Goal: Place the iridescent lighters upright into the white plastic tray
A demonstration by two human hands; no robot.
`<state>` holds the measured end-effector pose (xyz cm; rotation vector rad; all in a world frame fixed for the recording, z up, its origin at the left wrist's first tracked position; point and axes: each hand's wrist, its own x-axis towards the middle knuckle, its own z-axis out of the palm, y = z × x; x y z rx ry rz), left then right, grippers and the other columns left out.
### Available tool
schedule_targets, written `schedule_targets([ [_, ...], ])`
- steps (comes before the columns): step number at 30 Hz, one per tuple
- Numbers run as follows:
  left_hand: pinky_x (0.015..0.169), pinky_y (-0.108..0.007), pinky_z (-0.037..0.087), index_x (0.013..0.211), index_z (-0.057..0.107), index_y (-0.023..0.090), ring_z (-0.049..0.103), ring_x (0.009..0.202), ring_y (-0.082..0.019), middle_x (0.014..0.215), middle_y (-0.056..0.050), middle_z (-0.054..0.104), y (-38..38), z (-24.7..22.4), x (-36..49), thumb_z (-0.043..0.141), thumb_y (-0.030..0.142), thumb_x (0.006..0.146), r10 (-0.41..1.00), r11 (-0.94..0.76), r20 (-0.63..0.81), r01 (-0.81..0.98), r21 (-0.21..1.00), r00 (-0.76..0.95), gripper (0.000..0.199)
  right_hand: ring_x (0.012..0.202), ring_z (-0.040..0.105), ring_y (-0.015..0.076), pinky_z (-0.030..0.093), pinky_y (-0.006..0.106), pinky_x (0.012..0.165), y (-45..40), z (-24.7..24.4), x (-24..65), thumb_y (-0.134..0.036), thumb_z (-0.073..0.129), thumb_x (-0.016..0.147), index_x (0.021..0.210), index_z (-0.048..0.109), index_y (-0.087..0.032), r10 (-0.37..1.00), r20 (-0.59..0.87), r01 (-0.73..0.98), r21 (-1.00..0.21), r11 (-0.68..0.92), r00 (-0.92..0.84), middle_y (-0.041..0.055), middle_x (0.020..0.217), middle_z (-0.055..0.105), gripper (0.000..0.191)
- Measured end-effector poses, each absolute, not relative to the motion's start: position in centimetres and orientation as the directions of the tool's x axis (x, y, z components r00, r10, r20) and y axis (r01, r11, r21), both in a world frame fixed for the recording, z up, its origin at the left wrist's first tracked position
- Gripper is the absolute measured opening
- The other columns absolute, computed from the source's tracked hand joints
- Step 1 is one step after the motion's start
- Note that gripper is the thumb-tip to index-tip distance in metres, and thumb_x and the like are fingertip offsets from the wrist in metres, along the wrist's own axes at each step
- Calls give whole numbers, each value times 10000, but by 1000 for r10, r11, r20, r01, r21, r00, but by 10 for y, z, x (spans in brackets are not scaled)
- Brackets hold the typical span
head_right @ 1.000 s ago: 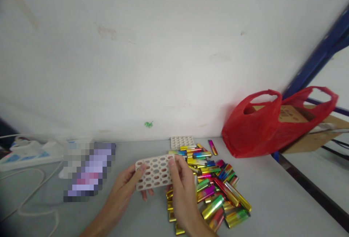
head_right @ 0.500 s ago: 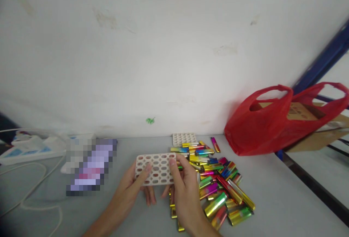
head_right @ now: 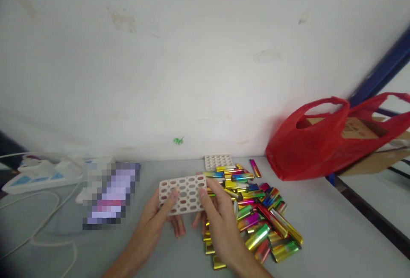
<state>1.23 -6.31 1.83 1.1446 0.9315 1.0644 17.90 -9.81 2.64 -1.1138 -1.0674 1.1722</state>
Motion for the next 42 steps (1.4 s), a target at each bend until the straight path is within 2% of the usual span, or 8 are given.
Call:
schedule_targets([
  [6,391,-270,572,1219,616,176,695,425,-201,717,-10,773,-64,17,12,762,679,940,971,101,-57,-184,978,231,593,601,588,146,487,202,472,-99,22,177,-585,685,1055,1329,745,-212,993,47,-121,-991,60,104,-8,725,650,466],
  [11,421,-265,604,1173,694,163,741,603,-215,873,-59,800,-66,24,12,831,608,897,987,58,-30,-172,983,161,541,592,562,136,483,197,465,-97,24,175,-628,701,1029,1236,761,-202,995,45,-142,-988,57,88,-14,731,624,477],
  [18,415,-273,617,1083,726,154,712,537,-206,712,-17,752,-61,28,10,846,604,885,983,69,-38,-167,984,182,506,517,508,103,472,192,446,-95,28,175,-631,740,1002,1185,768,-203,996,43,-209,-976,59,80,-10,753,663,466],
  [25,479,-293,648,1059,716,154,739,494,-224,629,-19,773,-56,29,7,836,631,886,984,97,-72,-147,984,164,521,626,622,149,553,254,553,-94,25,173,-611,693,1042,1199,773,-207,998,62,-207,-977,61,2,35,898,719,441],
  [30,466,-309,654,1093,709,156,761,500,-247,657,-31,796,-56,27,6,851,651,860,983,128,-99,-187,974,157,564,670,640,174,593,295,609,-95,29,176,-568,705,1044,1338,727,-232,996,51,-245,-969,30,-80,36,922,727,447],
  [34,448,-298,642,1094,691,155,750,469,-240,634,-25,786,-59,23,11,834,671,869,980,131,-98,-186,974,176,580,699,649,188,576,288,582,-98,25,180,-564,635,1084,1466,639,-251,999,44,-105,-994,42,-17,30,936,720,493],
  [38,411,-268,602,1067,676,163,707,410,-219,541,17,721,-62,23,13,834,674,866,982,109,-80,-173,979,169,572,598,593,153,470,236,526,-99,21,183,-577,596,1107,1500,593,-243,998,58,145,-988,54,24,-24,749,681,515],
  [42,384,-257,578,1064,672,166,678,388,-187,642,3,763,-64,23,13,836,652,876,987,92,-67,-175,980,146,546,530,508,122,419,214,491,-97,24,181,-586,669,1064,1503,565,-243,1000,-2,48,-999,0,-28,-73,679,595,567],
])
